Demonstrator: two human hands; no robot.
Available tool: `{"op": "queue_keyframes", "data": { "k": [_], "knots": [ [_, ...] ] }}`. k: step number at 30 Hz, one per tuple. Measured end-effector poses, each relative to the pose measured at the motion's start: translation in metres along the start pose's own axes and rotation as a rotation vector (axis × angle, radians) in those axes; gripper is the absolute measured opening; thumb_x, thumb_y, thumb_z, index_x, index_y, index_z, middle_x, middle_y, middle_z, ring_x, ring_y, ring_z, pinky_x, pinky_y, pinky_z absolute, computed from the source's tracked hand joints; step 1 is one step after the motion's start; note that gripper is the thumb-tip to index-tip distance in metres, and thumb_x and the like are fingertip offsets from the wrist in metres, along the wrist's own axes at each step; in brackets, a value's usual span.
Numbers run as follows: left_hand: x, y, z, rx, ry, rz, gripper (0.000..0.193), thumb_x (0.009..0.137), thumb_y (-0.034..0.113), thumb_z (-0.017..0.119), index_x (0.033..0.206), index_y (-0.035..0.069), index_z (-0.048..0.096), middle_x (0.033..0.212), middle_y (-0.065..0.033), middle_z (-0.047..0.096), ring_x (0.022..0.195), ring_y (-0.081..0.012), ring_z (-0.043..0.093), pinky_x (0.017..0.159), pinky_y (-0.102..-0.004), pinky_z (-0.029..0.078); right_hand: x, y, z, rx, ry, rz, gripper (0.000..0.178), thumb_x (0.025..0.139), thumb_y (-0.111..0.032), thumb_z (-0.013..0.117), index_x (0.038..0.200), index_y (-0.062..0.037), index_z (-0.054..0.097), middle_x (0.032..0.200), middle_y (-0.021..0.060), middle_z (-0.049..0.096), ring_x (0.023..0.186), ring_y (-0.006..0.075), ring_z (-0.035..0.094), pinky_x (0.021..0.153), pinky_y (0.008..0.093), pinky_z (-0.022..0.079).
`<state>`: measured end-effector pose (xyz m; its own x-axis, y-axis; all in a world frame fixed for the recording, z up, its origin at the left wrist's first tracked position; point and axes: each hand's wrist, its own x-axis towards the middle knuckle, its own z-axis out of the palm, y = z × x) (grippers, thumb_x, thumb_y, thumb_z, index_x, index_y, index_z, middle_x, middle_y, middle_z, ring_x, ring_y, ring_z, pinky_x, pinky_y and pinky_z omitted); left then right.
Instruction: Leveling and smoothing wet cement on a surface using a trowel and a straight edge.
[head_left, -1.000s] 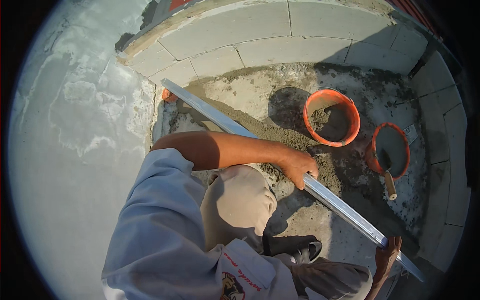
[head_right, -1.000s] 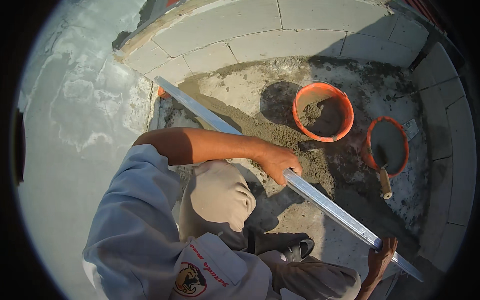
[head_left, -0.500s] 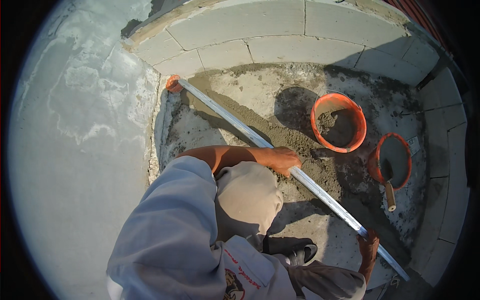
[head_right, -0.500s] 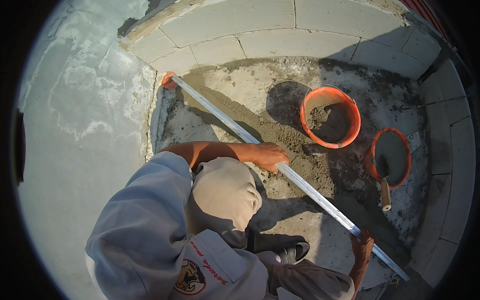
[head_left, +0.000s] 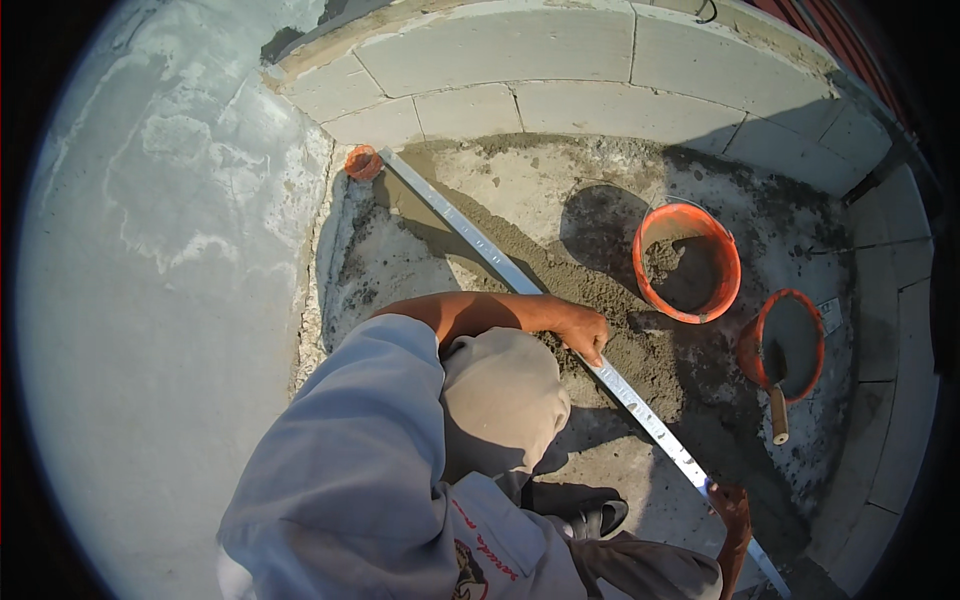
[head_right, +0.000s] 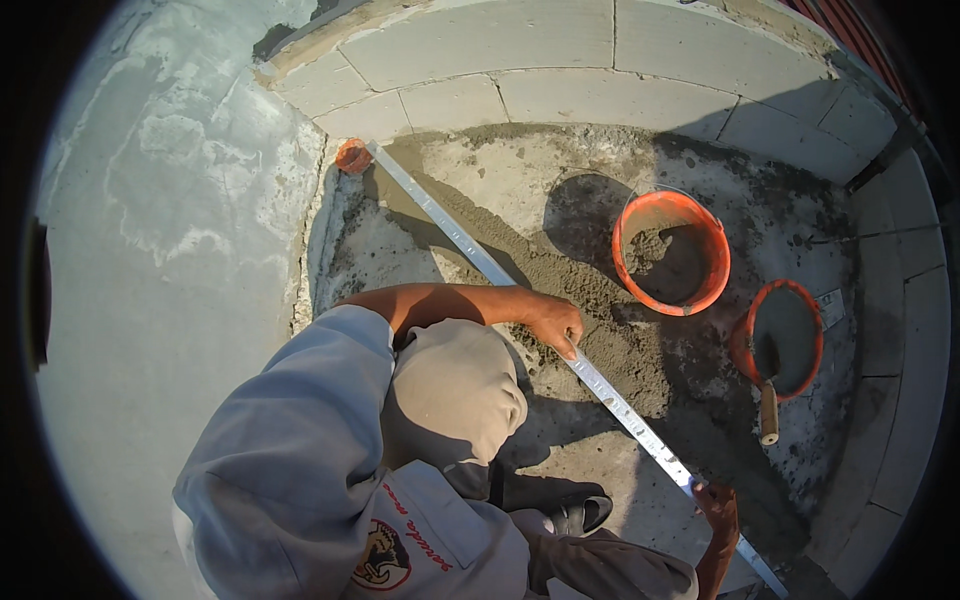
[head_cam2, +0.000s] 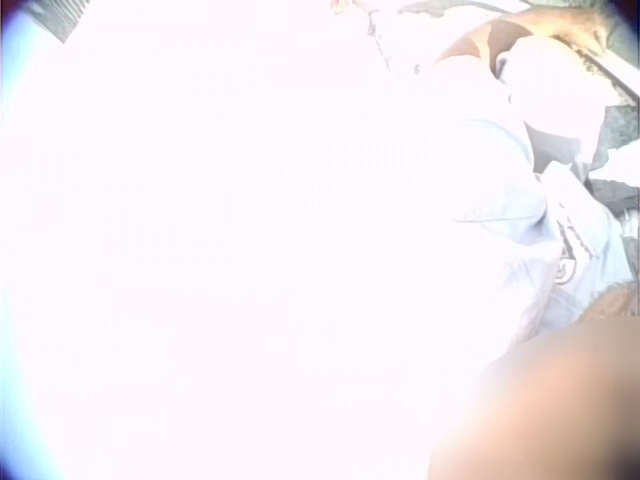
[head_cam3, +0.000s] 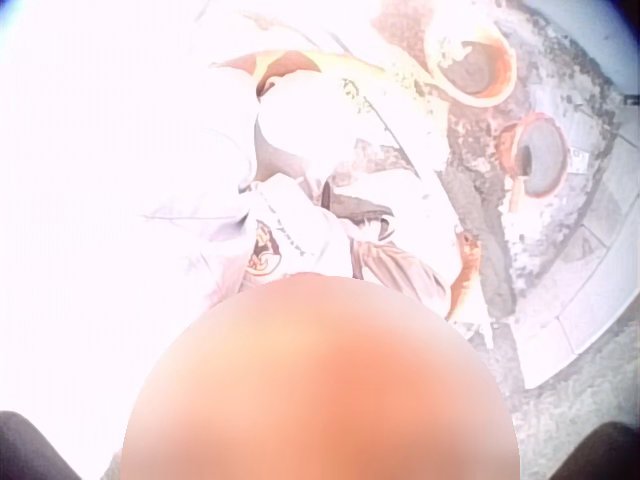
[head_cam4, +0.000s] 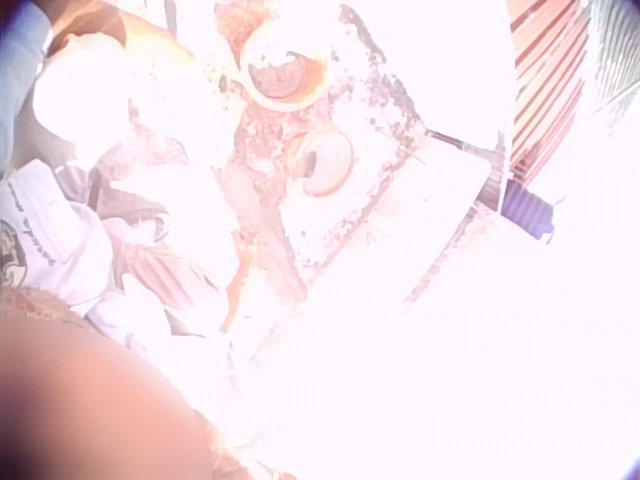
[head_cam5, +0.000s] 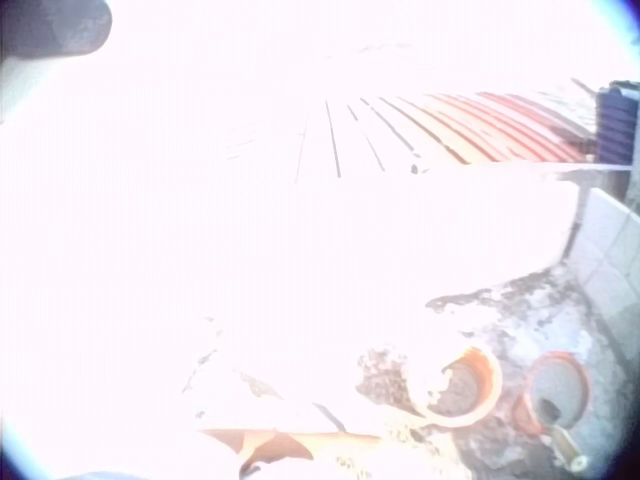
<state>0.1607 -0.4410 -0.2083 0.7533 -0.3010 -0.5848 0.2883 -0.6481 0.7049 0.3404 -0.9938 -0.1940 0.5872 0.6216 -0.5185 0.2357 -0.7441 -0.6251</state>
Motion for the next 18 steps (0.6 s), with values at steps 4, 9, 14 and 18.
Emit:
{"op": "queue_keyframes", "data": {
  "k": [4, 9, 14, 18],
  "knots": [
    [-0.005, 0.015, -0.004, -0.076, -0.076, -0.072, 0.040, 0.088, 0.039, 0.078, 0.098, 0.000, 0.078, 0.090, -0.0131, 0.073, 0.075, -0.0199, 0.068, 0.056, -0.0366, 0.054, -0.008, 0.007, -0.001, 0.036, -0.045, 0.095, 0.060, 0.089, -0.049, 0.070, 0.066, 0.0066, 0.067, 0.052, 0.0116, 0.062, 0.047, 0.0184, 0.062, 0.049, 0.0378, 0.047],
    [-0.004, 0.010, -0.003, -0.118, -0.097, -0.088, 0.039, 0.092, 0.036, 0.076, 0.102, -0.001, 0.078, 0.090, -0.0107, 0.073, 0.070, -0.0177, 0.067, 0.051, -0.0320, 0.058, -0.007, 0.003, -0.003, 0.025, -0.058, 0.126, 0.061, 0.089, -0.051, 0.069, 0.068, 0.0067, 0.068, 0.052, 0.0119, 0.062, 0.047, 0.0188, 0.063, 0.049, 0.0377, 0.047],
    [-0.006, 0.011, -0.002, -0.169, -0.096, -0.099, 0.039, 0.091, 0.037, 0.076, 0.101, -0.001, 0.078, 0.090, -0.0098, 0.073, 0.071, -0.0167, 0.067, 0.051, -0.0318, 0.057, -0.003, 0.004, -0.002, 0.045, -0.064, 0.121, 0.061, 0.088, -0.051, 0.070, 0.068, 0.0065, 0.069, 0.052, 0.0119, 0.062, 0.048, 0.0192, 0.063, 0.049, 0.0374, 0.047],
    [-0.005, 0.008, 0.001, -0.158, -0.067, -0.064, 0.040, 0.090, 0.038, 0.077, 0.100, 0.000, 0.078, 0.086, -0.0090, 0.072, 0.070, -0.0159, 0.067, 0.051, -0.0310, 0.056, -0.010, 0.006, -0.003, 0.048, -0.067, 0.116, 0.060, 0.087, -0.051, 0.071, 0.069, 0.0064, 0.069, 0.053, 0.0120, 0.062, 0.048, 0.0195, 0.063, 0.049, 0.0372, 0.048]
  ]
}}
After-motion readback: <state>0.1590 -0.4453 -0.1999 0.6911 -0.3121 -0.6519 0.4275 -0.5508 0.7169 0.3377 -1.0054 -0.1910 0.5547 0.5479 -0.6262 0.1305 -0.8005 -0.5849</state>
